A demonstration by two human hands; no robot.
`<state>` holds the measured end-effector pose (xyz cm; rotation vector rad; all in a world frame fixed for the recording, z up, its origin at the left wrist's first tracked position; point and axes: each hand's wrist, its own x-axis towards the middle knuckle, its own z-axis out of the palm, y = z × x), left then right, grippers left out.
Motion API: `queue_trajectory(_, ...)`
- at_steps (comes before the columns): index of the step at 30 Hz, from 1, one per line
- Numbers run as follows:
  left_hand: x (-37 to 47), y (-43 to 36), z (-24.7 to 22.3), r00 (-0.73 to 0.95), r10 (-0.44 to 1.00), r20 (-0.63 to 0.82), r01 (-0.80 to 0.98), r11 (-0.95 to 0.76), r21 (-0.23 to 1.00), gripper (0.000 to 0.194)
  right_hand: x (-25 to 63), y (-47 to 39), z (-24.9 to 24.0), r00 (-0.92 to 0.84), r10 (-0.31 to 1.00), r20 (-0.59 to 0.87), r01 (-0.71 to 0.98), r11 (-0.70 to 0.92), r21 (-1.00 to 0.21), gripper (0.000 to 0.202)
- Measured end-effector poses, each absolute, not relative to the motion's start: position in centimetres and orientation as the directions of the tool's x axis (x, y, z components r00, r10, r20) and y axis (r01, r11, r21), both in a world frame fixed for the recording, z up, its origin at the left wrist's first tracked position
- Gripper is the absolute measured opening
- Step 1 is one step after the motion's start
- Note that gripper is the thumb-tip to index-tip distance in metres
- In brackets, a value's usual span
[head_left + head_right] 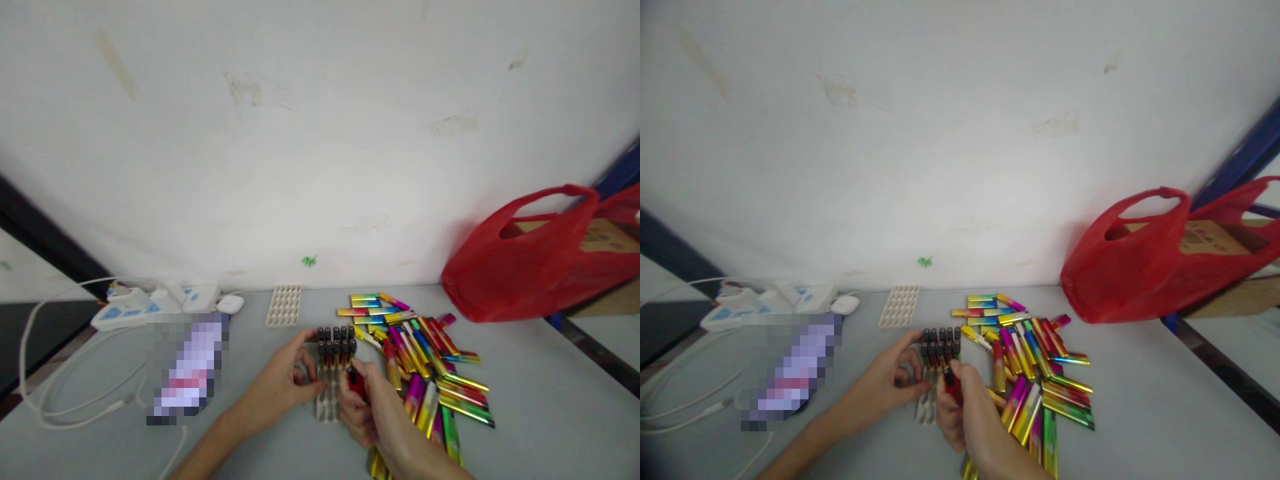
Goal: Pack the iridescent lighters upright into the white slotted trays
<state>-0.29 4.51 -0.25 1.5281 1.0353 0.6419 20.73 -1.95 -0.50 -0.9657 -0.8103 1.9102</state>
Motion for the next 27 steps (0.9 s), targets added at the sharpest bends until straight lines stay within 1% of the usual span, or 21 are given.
queue_trajectory(4,-0.2,4.4,-0.2,0.468,0.873,-0.141,0.254,0.021,0.967,0.084,20.7,-1.5,-0.4,-0.384,0.871,-0.306,-0.271,-0.423,-0.864,0.075)
queue_trajectory(7,-0.2,4.5,-0.3,0.466,0.874,-0.133,0.248,0.015,0.969,0.085,20.6,-1.7,0.2,-0.381,0.886,-0.264,-0.241,-0.371,-0.897,0.081)
queue_trajectory(9,-0.2,4.5,-0.2,0.471,0.874,-0.123,0.245,0.004,0.969,0.084,20.7,-2.3,1.2,-0.326,0.922,-0.208,-0.200,-0.282,-0.938,0.077)
queue_trajectory(11,-0.1,4.6,-0.1,0.478,0.871,-0.111,0.242,-0.009,0.970,0.082,20.9,-2.9,2.3,-0.260,0.958,-0.119,-0.088,-0.146,-0.985,0.068)
queue_trajectory(14,-0.1,4.5,0.0,0.479,0.872,-0.096,0.242,-0.027,0.970,0.079,21.4,-3.5,3.9,-0.232,0.973,-0.005,0.042,0.005,-0.999,0.053)
queue_trajectory(17,-0.2,4.4,0.2,0.488,0.870,-0.074,0.231,-0.047,0.972,0.079,21.8,-3.5,4.6,-0.260,0.951,0.169,0.134,0.208,-0.969,0.035)
queue_trajectory(20,-0.2,4.4,0.2,0.495,0.866,-0.071,0.221,-0.046,0.974,0.083,22.1,-3.1,4.2,-0.262,0.909,0.324,0.237,0.386,-0.892,0.016)
queue_trajectory(24,-0.2,4.4,0.1,0.502,0.862,-0.070,0.185,-0.028,0.982,0.090,22.2,-2.4,3.2,-0.244,0.870,0.428,0.289,0.486,-0.825,0.019)
queue_trajectory(27,-0.2,4.3,0.1,0.519,0.853,-0.054,0.167,-0.040,0.985,0.086,22.1,-2.1,2.8,-0.249,0.849,0.466,0.325,0.527,-0.785,0.022)
